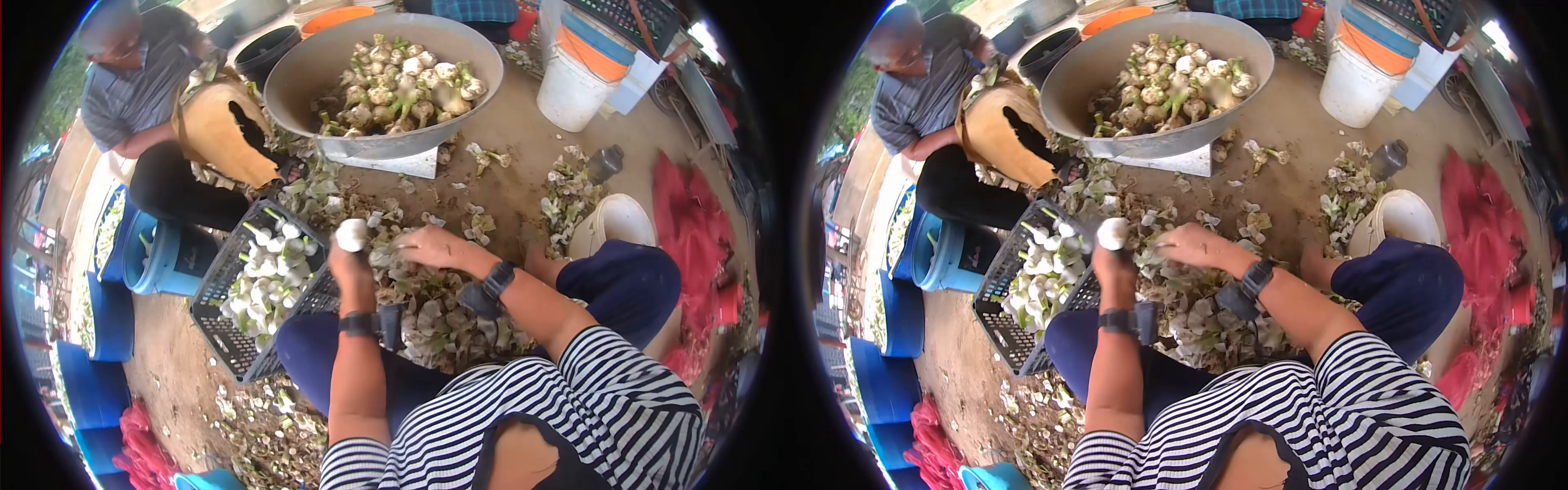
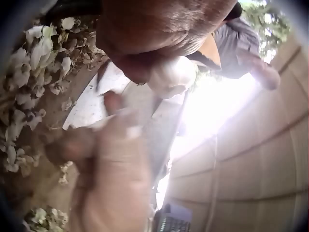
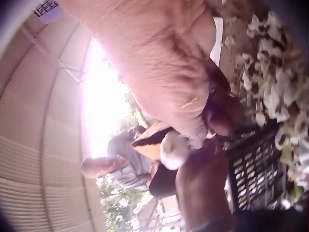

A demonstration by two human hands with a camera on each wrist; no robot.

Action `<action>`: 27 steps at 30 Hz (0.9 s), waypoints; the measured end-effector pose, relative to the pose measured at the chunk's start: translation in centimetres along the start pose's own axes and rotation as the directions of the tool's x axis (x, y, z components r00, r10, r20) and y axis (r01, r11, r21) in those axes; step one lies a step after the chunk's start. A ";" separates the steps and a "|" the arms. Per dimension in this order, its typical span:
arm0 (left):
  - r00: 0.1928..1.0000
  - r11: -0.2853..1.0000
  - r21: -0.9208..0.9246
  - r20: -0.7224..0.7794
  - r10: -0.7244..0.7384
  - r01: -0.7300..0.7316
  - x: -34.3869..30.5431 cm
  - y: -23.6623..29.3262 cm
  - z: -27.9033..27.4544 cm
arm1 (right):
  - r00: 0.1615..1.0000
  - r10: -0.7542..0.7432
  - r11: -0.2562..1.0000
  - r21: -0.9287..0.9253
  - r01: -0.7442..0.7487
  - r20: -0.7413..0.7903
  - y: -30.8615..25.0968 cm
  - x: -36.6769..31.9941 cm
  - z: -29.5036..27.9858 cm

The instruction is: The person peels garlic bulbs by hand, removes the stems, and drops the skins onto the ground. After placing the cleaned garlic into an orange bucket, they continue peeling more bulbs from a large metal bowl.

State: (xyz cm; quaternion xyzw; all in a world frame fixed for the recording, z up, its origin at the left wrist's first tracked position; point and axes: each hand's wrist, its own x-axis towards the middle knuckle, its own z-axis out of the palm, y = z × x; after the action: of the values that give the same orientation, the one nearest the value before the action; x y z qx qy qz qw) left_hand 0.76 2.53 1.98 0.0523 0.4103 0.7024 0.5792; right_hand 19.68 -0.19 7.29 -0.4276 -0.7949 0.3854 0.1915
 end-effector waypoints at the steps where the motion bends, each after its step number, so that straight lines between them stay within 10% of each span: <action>1: 0.998 0.991 -0.130 0.049 -0.027 0.033 1.5 1.1 -2.1 | 0.998 0.022 0.979 -0.202 -0.033 -0.055 4.1 0.3 0.0; 4: 0.983 0.878 -0.465 -0.183 0.029 -0.113 1.1 5.6 -2.6 | 0.966 0.141 0.974 -0.144 -0.175 -0.217 15.1 -0.8 -0.7; 7: 0.999 0.922 -0.387 -0.030 -0.030 0.016 1.0 3.8 -3.2 | 0.924 0.215 0.941 -0.187 -0.283 -0.315 30.8 -0.3 -0.8; 8: 0.993 0.982 -0.183 -0.094 -0.071 0.053 -1.8 3.4 0.1 | 0.874 0.320 0.906 -0.151 -0.395 -0.366 30.2 -0.6 -2.3; 9: 0.931 0.961 -0.220 0.356 -0.082 0.169 0.8 0.8 -3.3 | 0.809 0.420 0.858 -0.109 -0.502 -0.412 28.0 -1.5 -4.7; 10: 0.927 0.968 -0.083 0.319 -0.199 0.236 0.0 -0.1 -1.6 | 0.730 0.514 0.797 -0.064 -0.601 -0.450 26.9 -1.8 -6.4; 13: 0.853 0.904 0.259 0.319 -0.413 0.341 -2.3 -3.2 2.6 | 0.725 0.175 0.702 -0.432 -0.567 -0.667 32.7 -0.2 -7.2; 16: 0.830 0.819 0.475 0.274 -0.485 0.322 -3.1 -5.3 3.8 | 0.900 -0.009 0.594 -0.727 -0.345 -0.435 35.4 2.0 -10.0; 22: 0.802 0.705 0.602 0.170 -0.573 0.376 -3.2 -6.6 4.0 | 0.946 0.064 0.233 -0.917 -0.324 -0.319 39.6 5.1 -12.0; 27: 0.820 0.703 0.620 0.160 -0.549 0.349 -2.4 -6.9 3.9 | 0.818 0.173 0.492 -0.672 -0.554 -0.549 37.4 5.0 -11.6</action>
State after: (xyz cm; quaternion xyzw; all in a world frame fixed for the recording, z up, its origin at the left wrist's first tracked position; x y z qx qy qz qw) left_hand 8.99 2.45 1.15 0.2357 0.4948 0.3637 0.7532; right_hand 44.15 21.75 -14.58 -0.6987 -0.7085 -0.0869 0.0489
